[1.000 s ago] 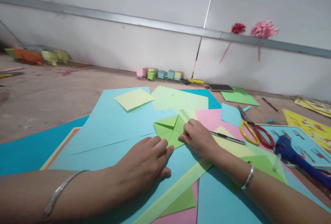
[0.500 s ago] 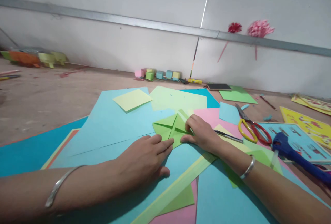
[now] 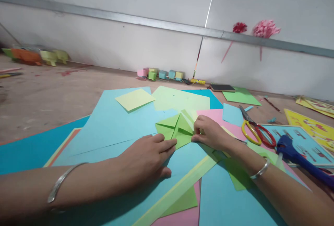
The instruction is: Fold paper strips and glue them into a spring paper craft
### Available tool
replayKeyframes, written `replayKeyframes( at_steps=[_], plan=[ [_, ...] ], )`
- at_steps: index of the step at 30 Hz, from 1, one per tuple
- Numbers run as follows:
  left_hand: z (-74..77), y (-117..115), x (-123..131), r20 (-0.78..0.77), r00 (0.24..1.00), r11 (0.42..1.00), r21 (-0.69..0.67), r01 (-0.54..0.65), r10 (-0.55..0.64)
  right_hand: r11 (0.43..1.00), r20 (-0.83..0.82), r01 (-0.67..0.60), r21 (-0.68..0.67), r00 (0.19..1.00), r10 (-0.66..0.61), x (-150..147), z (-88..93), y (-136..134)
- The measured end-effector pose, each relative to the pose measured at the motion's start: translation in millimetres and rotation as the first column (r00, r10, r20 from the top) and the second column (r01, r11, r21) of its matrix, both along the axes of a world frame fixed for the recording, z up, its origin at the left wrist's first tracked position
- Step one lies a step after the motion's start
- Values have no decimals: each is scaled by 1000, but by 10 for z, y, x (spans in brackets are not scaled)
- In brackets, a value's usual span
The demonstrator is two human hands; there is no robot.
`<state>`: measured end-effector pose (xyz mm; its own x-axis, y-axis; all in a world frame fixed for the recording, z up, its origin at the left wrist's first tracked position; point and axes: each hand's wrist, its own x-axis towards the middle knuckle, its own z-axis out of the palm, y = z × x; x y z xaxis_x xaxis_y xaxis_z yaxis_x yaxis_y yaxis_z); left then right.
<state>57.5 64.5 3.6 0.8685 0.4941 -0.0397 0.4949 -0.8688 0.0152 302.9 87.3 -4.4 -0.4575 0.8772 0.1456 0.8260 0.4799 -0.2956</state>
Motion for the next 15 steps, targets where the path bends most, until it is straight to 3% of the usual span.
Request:
replayKeyframes(
  at_steps=[7, 12, 15],
  plan=[
    [30, 6, 9, -8, 1000, 1000, -11, -5, 5, 998, 44, 10, 62, 999, -13, -122, 17, -93],
    [29, -7, 7, -30, 1000, 1000, -4, 1, -1, 970, 166, -84, 226, 985, 47, -200, 50, -190],
    [20, -7, 5, -22, 1000, 1000, 5, 8, -8, 915, 232, -175, 364, 968, 92, -323, 71, -319]
  ],
)
